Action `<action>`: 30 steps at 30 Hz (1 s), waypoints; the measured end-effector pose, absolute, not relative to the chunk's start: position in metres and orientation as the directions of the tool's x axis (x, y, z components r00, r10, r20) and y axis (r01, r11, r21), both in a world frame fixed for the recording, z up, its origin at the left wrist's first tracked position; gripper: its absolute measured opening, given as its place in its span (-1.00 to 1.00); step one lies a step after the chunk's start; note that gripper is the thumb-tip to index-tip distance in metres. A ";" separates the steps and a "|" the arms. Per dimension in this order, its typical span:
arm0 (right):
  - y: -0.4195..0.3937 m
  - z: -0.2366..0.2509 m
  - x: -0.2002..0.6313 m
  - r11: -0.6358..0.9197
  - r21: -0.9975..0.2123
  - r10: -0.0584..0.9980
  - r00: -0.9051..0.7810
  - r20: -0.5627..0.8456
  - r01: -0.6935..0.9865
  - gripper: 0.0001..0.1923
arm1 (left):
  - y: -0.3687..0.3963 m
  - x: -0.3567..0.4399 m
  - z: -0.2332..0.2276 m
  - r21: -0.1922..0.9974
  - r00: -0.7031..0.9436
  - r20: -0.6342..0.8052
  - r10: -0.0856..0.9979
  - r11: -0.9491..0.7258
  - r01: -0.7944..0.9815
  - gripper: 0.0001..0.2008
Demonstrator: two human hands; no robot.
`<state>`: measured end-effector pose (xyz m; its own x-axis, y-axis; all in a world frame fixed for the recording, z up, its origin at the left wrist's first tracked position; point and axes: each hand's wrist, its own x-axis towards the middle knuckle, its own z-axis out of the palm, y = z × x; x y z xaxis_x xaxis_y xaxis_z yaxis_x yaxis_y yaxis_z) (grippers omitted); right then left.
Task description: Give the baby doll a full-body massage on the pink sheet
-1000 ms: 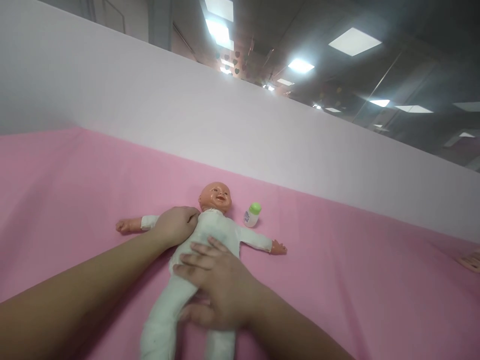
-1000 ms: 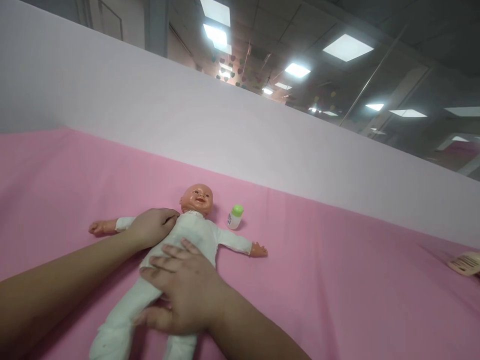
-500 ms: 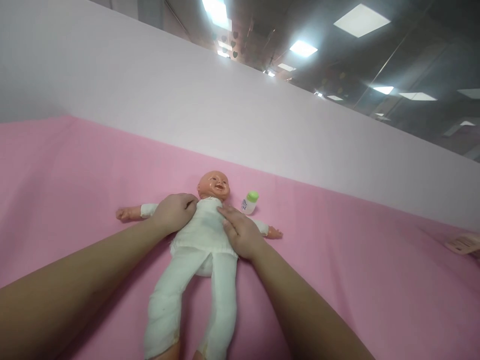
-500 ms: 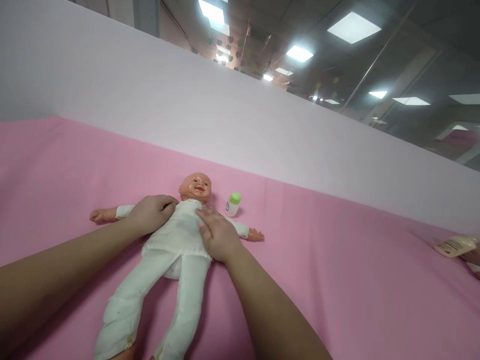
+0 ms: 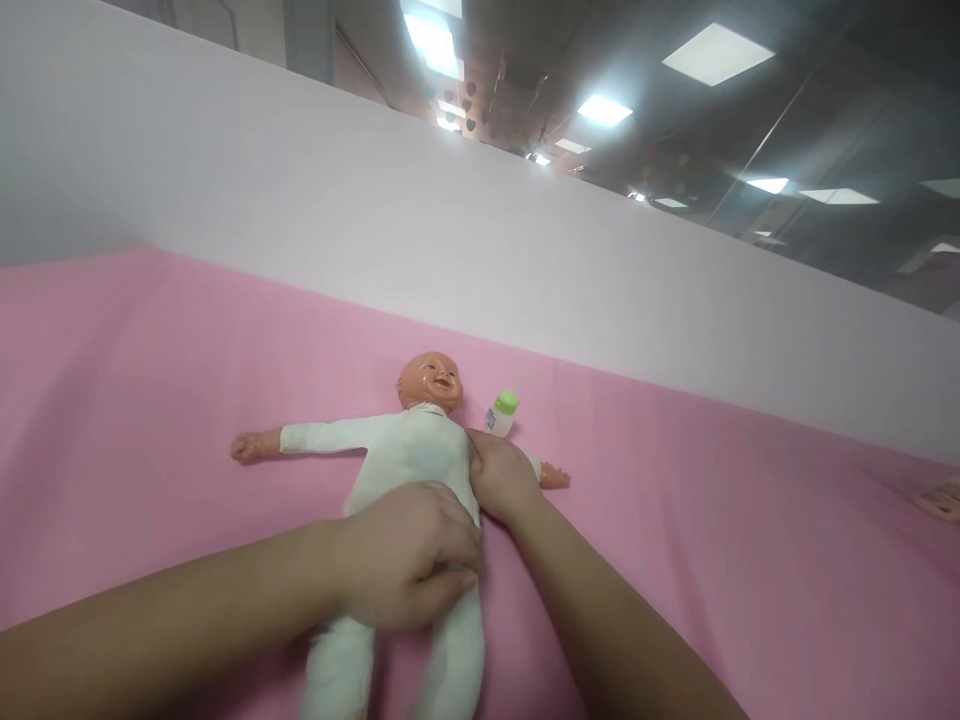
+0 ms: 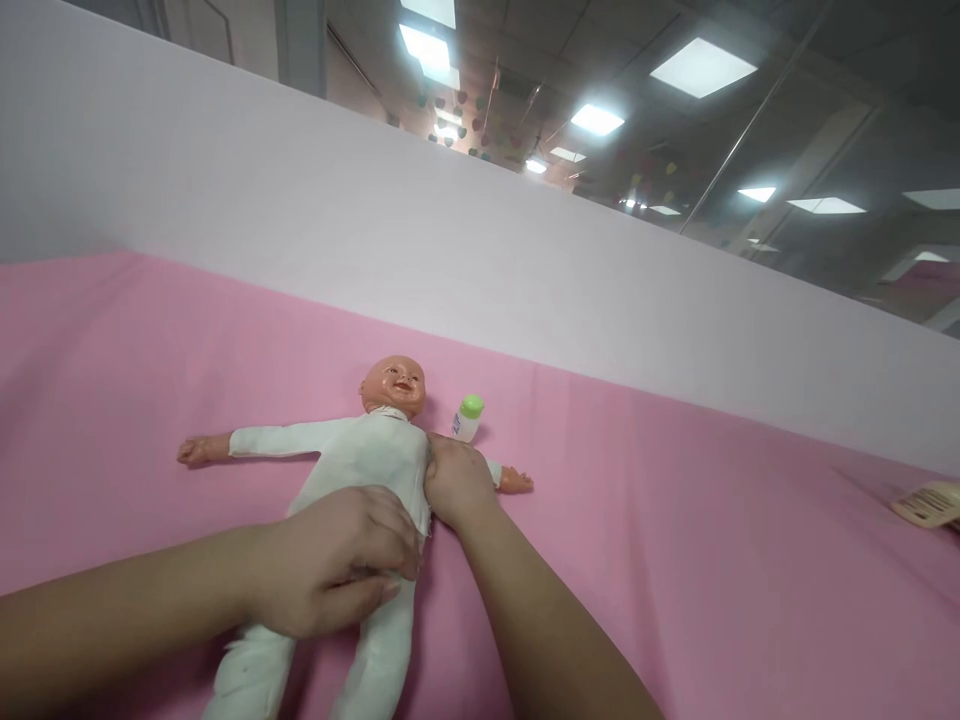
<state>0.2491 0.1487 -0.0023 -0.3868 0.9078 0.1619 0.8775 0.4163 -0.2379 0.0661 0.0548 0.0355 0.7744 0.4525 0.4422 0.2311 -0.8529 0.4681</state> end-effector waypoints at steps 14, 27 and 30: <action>0.147 0.000 0.251 0.411 -0.289 0.912 -0.388 0.136 0.865 -0.68 | 0.099 0.031 0.015 0.384 0.695 0.291 0.658 -0.746 0.545 -0.47; 0.145 0.000 0.250 0.457 -0.339 0.889 -0.406 0.212 0.823 -0.63 | 0.141 -0.008 -0.004 0.381 0.155 0.305 0.940 -0.270 0.884 -0.60; 0.130 0.004 0.242 0.625 -0.289 0.765 -0.494 0.414 0.725 -0.58 | 0.147 -0.012 -0.007 0.339 0.093 0.246 0.965 -0.175 0.924 -0.63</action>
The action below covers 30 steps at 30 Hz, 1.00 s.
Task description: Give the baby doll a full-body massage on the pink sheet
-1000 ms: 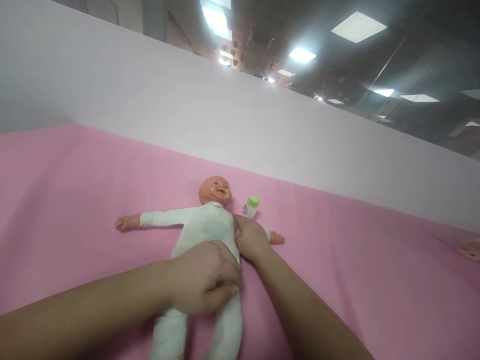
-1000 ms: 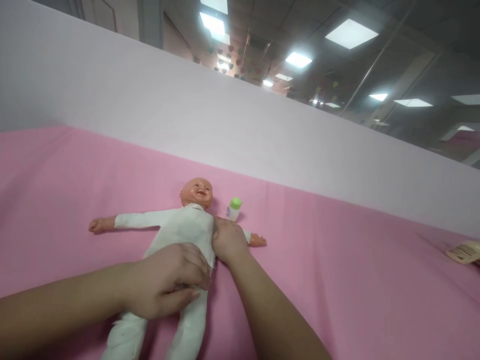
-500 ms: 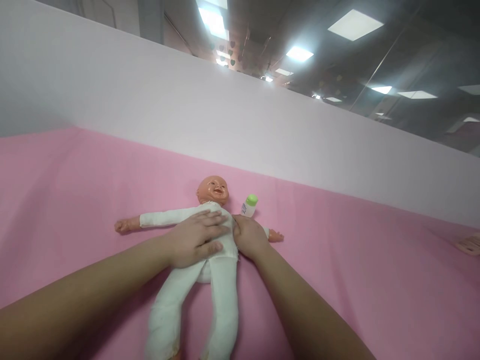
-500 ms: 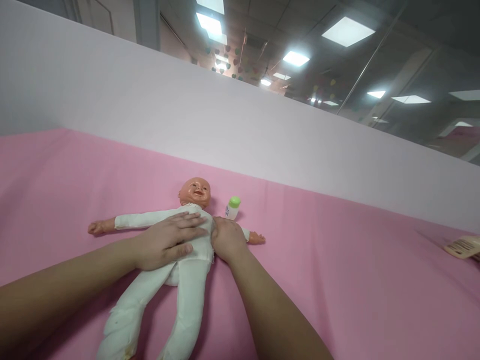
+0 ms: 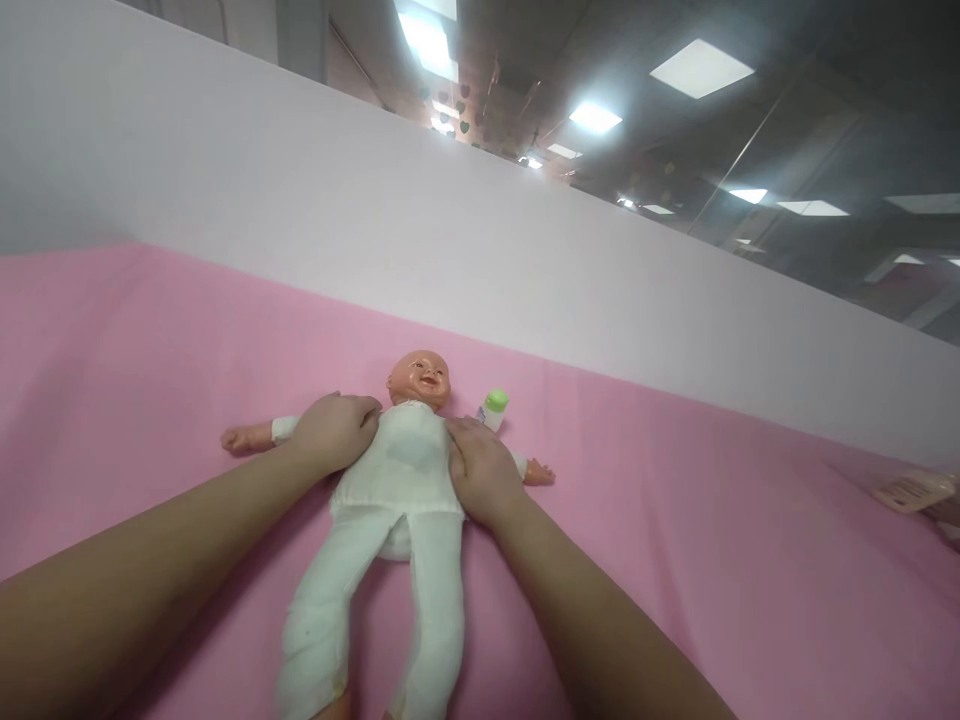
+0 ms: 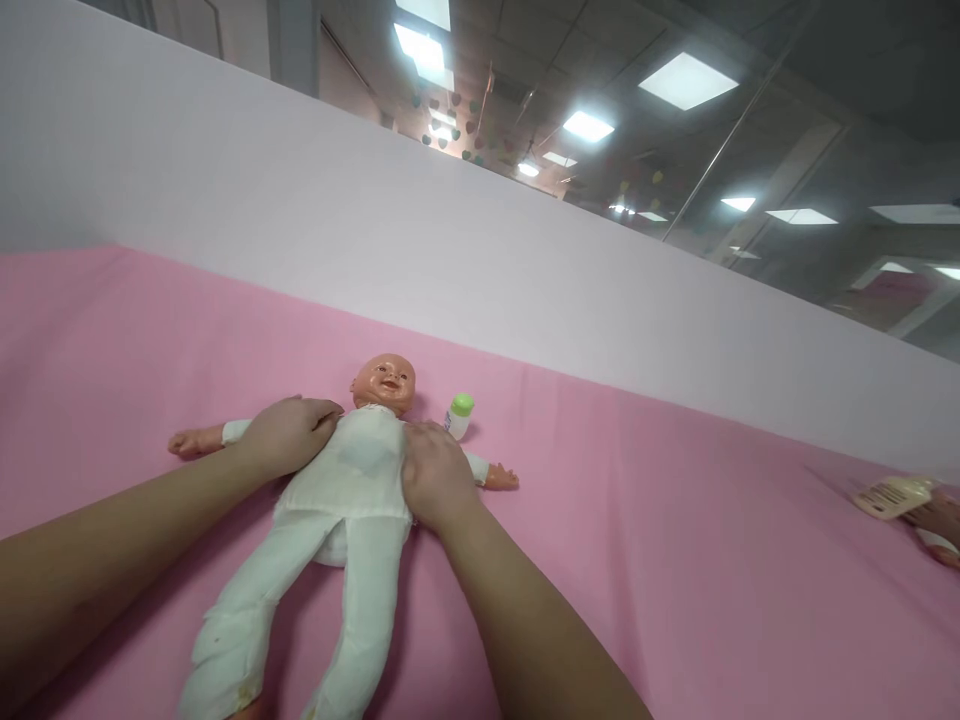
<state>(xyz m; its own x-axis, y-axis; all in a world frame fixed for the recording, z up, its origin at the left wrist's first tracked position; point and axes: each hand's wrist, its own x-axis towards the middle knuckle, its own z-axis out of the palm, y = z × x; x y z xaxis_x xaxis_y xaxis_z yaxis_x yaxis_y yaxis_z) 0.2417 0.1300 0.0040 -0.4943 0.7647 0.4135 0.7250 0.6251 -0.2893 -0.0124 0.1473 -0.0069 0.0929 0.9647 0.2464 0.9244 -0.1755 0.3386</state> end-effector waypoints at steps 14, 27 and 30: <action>0.063 0.013 0.197 0.942 -0.230 0.307 -0.904 0.296 0.245 -0.32 | 0.149 -0.008 -0.009 0.332 0.115 0.162 0.980 -0.164 0.929 -0.65; 0.131 0.007 0.240 0.718 -0.349 0.685 -0.701 0.201 0.602 -0.38 | 0.146 -0.009 -0.011 0.366 0.125 0.218 0.968 -0.200 0.909 -0.62; 0.135 0.008 0.245 0.623 -0.411 0.777 -0.586 0.231 0.666 -0.45 | 0.143 -0.008 -0.008 0.436 0.123 0.296 0.947 -0.249 0.865 -0.64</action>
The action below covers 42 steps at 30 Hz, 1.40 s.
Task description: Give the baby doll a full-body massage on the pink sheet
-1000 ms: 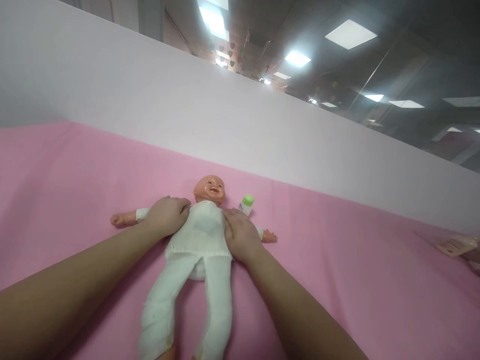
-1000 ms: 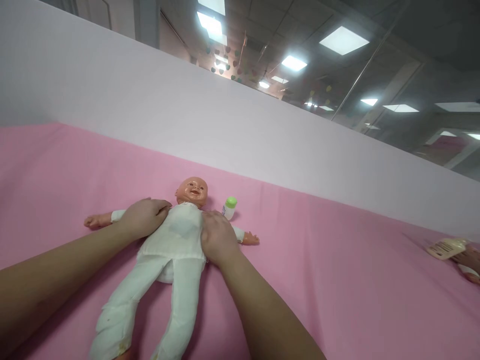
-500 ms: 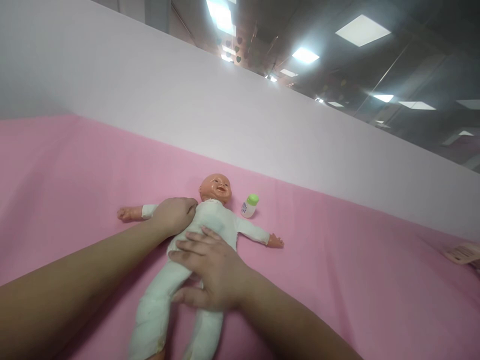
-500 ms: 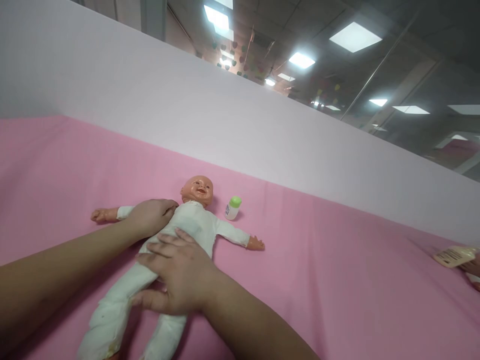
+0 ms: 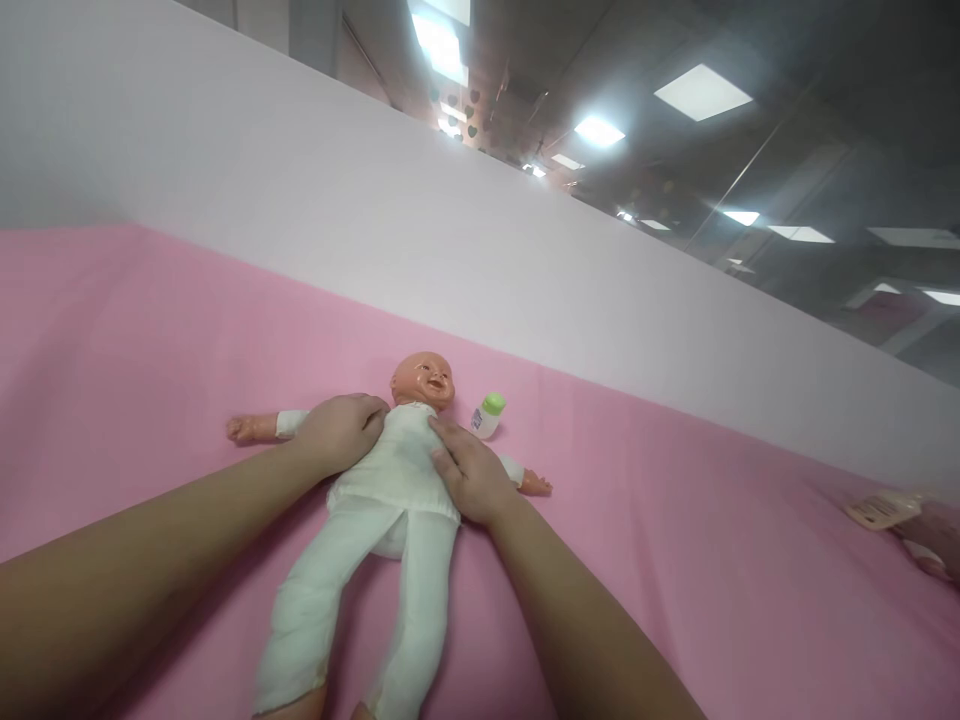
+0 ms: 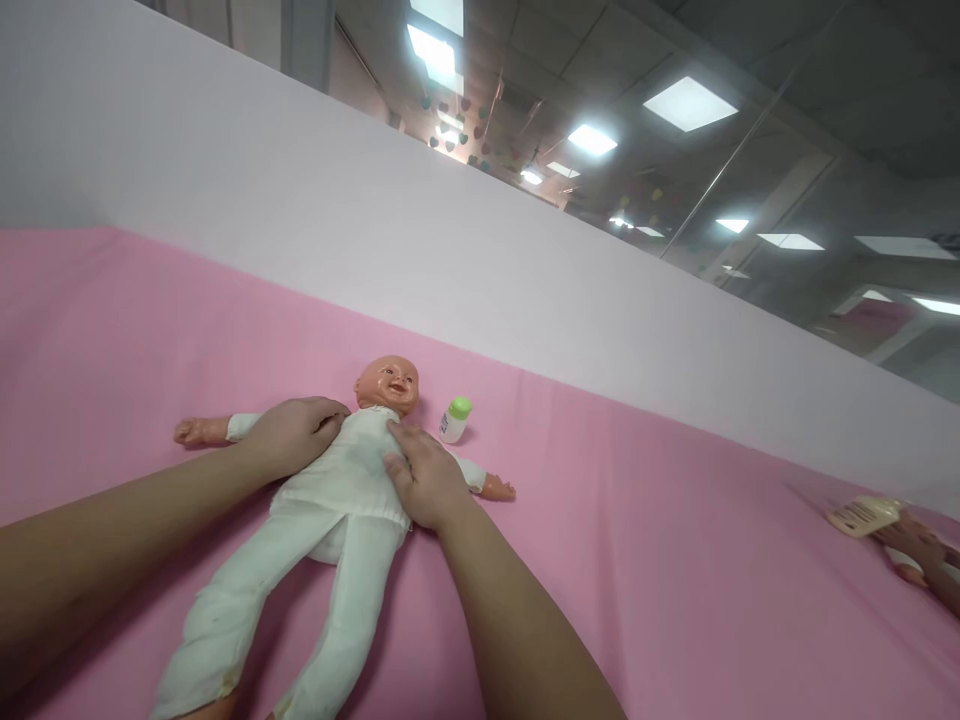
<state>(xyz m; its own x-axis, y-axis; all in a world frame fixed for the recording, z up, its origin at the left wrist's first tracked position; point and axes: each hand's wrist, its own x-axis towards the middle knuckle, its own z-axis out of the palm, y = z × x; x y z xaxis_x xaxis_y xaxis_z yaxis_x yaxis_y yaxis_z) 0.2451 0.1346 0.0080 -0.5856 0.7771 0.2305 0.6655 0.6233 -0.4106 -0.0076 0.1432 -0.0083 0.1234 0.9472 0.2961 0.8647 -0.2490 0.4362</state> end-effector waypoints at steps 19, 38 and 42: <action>0.151 -0.002 0.238 0.383 0.040 0.923 -0.384 0.024 0.923 -0.74 | 0.075 0.062 0.015 0.392 0.635 0.563 0.529 -0.847 0.358 -0.64; 0.136 -0.001 0.249 0.630 -0.446 0.770 -0.435 0.467 0.636 -0.46 | 0.144 -0.011 -0.001 0.293 0.117 0.165 0.979 -0.162 0.942 -0.57; 0.099 0.017 0.231 0.780 -0.442 0.625 -0.593 0.508 0.443 -0.56 | 0.147 -0.011 -0.004 0.280 0.127 0.149 0.981 -0.165 0.946 -0.60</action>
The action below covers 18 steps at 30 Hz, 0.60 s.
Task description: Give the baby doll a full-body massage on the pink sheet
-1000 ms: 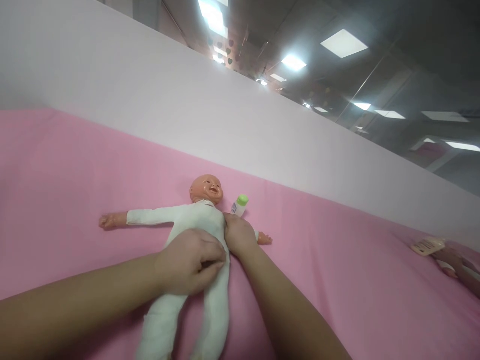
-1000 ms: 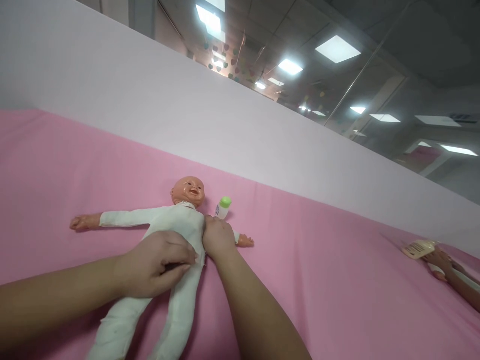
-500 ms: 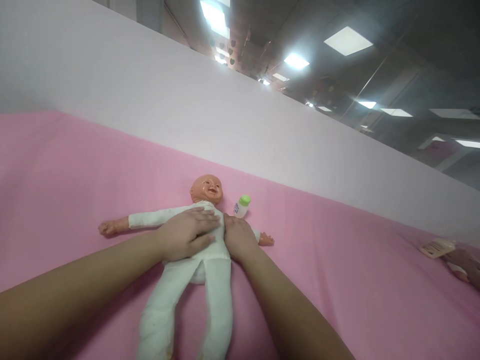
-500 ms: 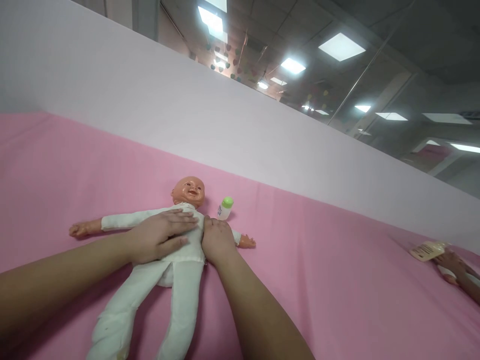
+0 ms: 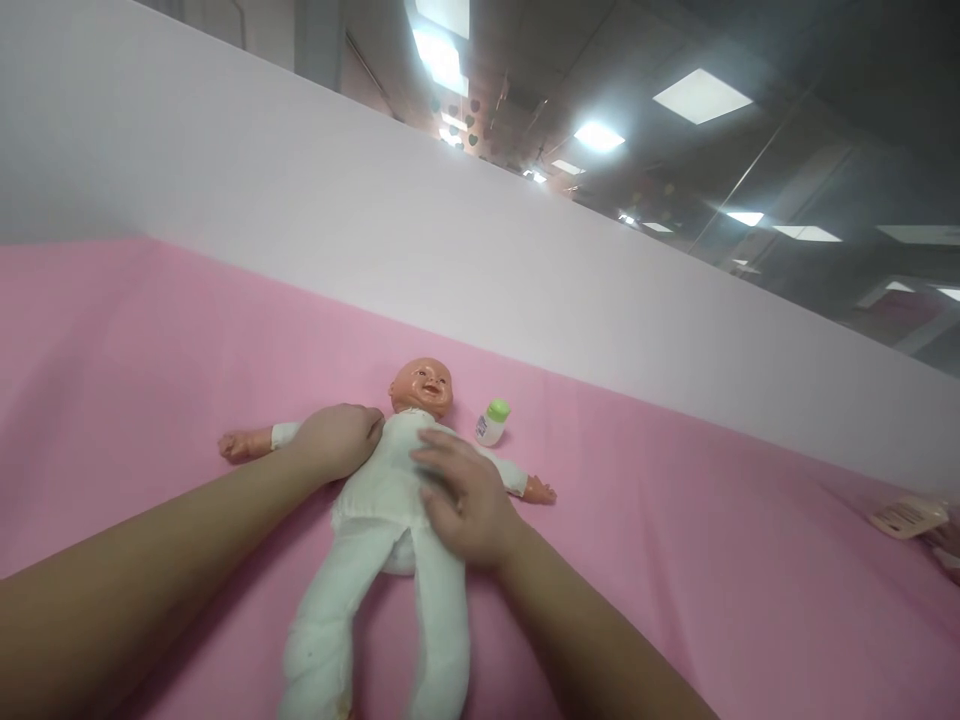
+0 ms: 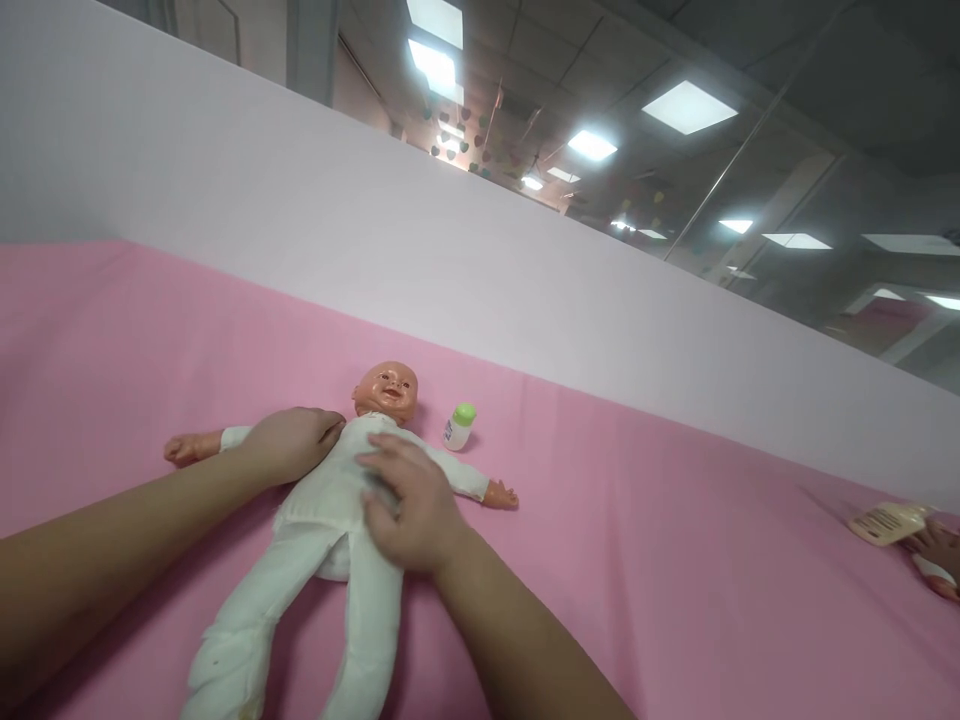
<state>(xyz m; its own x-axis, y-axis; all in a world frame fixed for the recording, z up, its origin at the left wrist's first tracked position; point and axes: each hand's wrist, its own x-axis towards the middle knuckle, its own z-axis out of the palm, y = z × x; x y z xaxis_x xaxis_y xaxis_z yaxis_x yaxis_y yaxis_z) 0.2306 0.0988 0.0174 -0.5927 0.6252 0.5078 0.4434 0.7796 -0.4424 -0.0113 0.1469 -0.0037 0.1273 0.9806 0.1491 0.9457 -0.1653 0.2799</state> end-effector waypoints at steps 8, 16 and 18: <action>0.049 0.016 0.197 0.916 -0.363 0.298 -0.897 0.327 0.172 -0.48 | 0.145 -0.009 -0.003 0.278 0.155 0.138 0.978 -0.188 0.942 -0.63; 0.092 0.016 0.214 0.823 -0.330 0.541 -0.815 0.208 0.462 -0.38 | 0.150 -0.012 -0.007 0.284 0.222 0.120 0.968 -0.247 0.926 -0.66; 0.104 0.014 0.221 0.800 -0.336 0.578 -0.789 0.209 0.497 -0.39 | 0.150 -0.012 -0.008 0.287 0.230 0.137 0.964 -0.261 0.922 -0.64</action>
